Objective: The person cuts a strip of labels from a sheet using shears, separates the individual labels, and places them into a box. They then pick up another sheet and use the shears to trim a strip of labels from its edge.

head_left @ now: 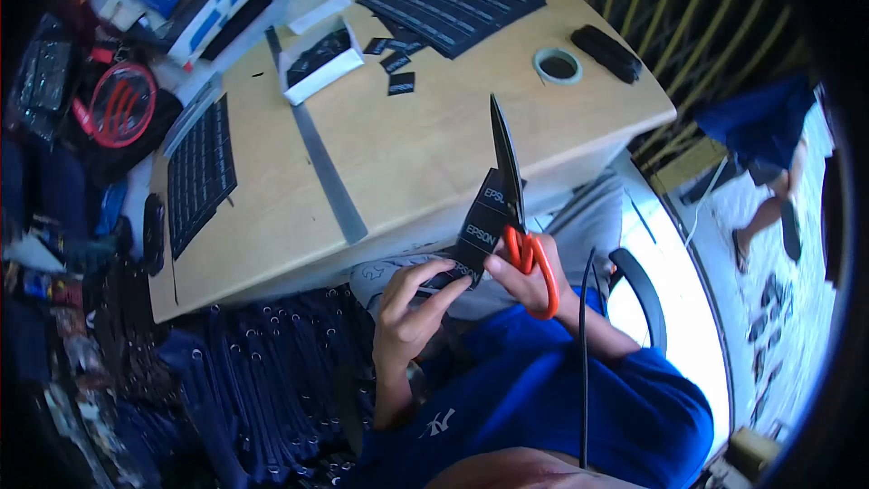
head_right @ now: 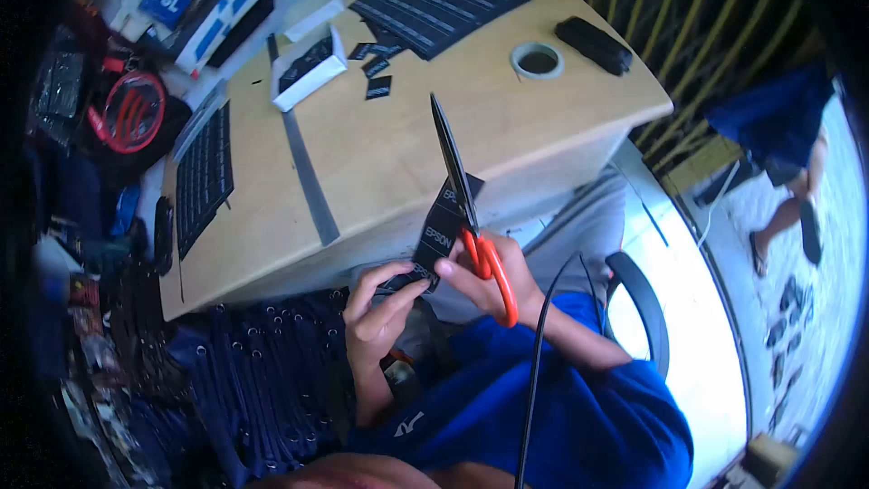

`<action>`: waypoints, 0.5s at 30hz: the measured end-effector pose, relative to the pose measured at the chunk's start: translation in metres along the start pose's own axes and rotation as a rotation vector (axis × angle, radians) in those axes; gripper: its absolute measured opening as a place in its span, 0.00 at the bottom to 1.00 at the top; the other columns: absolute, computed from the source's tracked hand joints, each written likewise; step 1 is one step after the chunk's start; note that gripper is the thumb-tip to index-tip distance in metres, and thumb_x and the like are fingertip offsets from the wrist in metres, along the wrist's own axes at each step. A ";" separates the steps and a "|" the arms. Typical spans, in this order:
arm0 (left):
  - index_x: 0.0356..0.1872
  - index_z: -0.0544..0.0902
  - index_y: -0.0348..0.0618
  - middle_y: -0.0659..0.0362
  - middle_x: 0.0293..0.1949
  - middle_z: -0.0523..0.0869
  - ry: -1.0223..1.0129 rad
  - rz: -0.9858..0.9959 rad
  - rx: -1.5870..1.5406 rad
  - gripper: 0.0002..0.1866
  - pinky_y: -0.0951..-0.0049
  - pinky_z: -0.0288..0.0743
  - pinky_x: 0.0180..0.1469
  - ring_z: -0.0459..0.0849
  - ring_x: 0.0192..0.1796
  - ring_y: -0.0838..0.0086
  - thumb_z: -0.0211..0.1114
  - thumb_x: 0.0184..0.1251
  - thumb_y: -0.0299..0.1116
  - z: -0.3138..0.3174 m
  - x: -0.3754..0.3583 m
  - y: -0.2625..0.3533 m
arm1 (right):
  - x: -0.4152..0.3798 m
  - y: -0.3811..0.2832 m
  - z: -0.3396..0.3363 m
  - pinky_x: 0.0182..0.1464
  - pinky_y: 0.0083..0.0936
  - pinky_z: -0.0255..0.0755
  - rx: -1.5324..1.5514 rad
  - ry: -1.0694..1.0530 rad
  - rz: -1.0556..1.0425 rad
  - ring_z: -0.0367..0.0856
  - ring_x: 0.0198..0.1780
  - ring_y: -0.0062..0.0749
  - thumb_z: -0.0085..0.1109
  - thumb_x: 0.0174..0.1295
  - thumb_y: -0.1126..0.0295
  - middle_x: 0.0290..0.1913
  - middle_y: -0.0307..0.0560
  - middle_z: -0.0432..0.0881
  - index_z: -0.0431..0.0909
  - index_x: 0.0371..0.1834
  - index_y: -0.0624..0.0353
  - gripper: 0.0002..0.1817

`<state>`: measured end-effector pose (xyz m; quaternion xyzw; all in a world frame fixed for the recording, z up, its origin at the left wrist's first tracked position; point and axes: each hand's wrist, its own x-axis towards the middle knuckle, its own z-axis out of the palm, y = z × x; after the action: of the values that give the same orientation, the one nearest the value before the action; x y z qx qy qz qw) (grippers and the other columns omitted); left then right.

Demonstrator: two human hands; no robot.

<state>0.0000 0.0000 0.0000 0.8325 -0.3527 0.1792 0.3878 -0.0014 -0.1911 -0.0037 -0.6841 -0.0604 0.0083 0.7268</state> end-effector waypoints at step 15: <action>0.58 0.67 0.30 0.46 0.52 0.74 0.145 -0.275 -0.612 0.28 0.70 0.70 0.54 0.76 0.52 0.66 0.65 0.59 0.30 0.004 0.001 -0.020 | 0.009 0.006 0.010 0.23 0.13 0.57 -0.053 0.030 0.085 0.63 0.23 0.09 0.63 0.55 0.70 0.19 0.30 0.68 0.72 0.25 0.60 0.10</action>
<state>0.0152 0.0056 -0.0123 0.7025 -0.2460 0.0700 0.6641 0.0069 -0.1800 -0.0084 -0.7051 -0.0209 0.0272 0.7083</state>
